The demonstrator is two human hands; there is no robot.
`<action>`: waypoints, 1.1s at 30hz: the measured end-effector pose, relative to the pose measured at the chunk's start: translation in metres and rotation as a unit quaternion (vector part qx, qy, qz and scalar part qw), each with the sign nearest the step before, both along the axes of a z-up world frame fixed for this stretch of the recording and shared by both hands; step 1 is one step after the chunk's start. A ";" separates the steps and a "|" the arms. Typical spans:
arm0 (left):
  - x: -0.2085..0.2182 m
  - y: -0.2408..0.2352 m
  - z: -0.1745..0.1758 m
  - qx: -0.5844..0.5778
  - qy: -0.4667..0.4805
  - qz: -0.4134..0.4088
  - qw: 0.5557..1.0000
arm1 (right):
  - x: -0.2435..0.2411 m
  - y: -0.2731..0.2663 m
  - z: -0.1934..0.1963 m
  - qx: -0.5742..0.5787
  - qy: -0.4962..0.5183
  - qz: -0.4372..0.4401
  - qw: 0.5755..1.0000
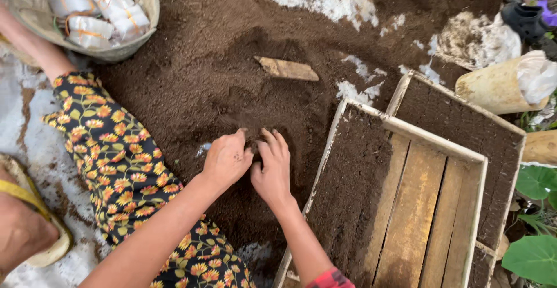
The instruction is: The person scoops soil from a large pile on the ground and fills small plastic packets with it. They then place the filled packets into a wooden tray.
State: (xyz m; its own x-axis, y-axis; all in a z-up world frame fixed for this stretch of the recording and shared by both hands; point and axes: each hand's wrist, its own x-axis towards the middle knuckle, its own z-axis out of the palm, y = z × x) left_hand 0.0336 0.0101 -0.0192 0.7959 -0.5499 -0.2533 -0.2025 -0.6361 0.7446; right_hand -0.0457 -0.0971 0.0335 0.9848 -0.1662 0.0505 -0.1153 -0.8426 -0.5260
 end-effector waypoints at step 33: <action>-0.025 0.024 0.002 0.186 -0.290 -0.150 0.927 | -0.004 -0.171 0.144 0.183 0.148 -0.295 0.926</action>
